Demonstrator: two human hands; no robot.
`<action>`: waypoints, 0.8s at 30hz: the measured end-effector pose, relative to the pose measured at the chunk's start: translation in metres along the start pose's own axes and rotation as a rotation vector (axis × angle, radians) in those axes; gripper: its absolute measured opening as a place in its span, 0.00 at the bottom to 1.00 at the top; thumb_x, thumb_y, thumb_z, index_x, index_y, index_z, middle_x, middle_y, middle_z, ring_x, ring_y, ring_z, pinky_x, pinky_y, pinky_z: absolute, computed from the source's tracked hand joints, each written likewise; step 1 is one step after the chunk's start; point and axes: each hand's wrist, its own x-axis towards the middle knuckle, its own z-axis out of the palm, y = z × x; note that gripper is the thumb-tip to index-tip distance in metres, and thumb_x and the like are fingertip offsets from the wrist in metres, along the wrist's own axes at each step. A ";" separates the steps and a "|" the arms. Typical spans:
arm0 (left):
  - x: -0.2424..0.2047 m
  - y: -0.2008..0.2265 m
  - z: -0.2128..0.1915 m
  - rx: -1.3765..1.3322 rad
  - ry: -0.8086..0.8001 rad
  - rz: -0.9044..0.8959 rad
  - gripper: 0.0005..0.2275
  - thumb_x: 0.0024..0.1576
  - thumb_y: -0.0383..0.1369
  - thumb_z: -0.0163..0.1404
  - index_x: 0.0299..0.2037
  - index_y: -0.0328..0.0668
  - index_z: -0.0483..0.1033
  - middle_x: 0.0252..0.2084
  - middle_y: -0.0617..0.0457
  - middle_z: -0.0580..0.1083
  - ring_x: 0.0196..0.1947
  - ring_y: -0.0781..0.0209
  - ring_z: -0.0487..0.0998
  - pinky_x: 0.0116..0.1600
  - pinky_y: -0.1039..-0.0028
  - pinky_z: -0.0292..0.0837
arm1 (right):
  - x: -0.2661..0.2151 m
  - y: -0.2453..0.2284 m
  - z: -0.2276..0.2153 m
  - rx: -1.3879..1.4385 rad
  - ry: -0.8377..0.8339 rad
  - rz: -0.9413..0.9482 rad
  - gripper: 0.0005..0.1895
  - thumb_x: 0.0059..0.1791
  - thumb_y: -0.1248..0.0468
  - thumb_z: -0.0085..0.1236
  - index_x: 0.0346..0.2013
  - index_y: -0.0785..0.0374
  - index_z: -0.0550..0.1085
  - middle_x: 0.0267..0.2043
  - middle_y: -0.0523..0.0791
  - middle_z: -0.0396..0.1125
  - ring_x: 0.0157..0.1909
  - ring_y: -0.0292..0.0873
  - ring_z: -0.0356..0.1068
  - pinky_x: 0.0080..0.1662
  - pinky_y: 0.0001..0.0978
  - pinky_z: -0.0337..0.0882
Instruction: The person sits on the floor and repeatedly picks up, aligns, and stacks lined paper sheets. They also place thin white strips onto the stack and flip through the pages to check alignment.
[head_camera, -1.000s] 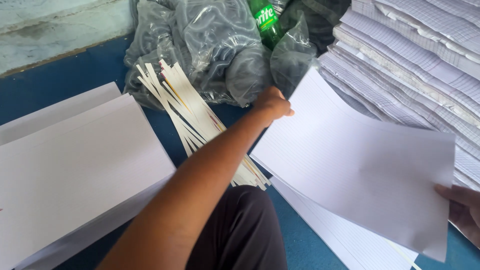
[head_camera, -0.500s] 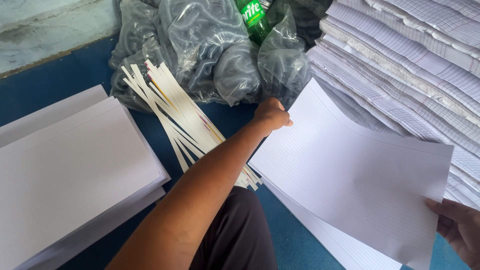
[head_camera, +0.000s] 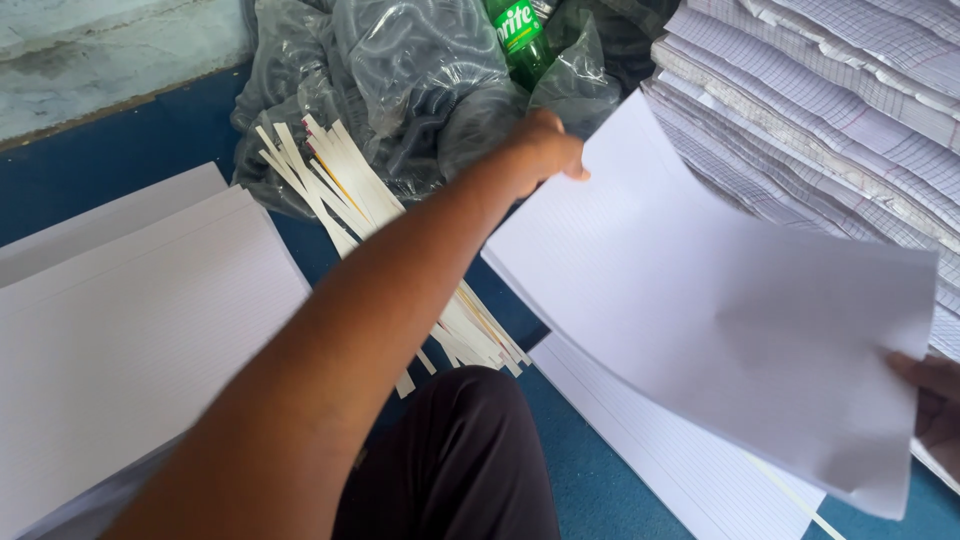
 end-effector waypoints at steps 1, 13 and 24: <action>0.003 0.008 -0.008 -0.023 0.002 0.018 0.29 0.41 0.24 0.66 0.54 0.25 0.71 0.51 0.32 0.78 0.52 0.45 0.82 0.53 0.61 0.78 | 0.000 -0.009 -0.001 -0.007 0.003 -0.018 0.28 0.54 0.57 0.54 0.60 0.78 0.65 0.43 0.64 0.71 0.47 0.61 0.75 0.55 0.66 0.71; -0.022 0.055 -0.078 0.045 0.119 0.044 0.30 0.45 0.27 0.66 0.57 0.26 0.67 0.52 0.33 0.75 0.52 0.45 0.80 0.53 0.60 0.76 | -0.033 -0.068 0.030 -0.073 0.007 -0.177 0.28 0.53 0.58 0.55 0.60 0.79 0.66 0.42 0.64 0.71 0.47 0.60 0.75 0.57 0.63 0.71; -0.070 -0.007 -0.156 -0.094 0.194 -0.025 0.27 0.43 0.22 0.65 0.54 0.23 0.70 0.44 0.36 0.79 0.44 0.47 0.84 0.46 0.61 0.78 | -0.031 -0.126 0.123 -0.114 -0.150 -0.300 0.29 0.52 0.59 0.55 0.60 0.81 0.67 0.41 0.64 0.71 0.47 0.58 0.76 0.58 0.59 0.70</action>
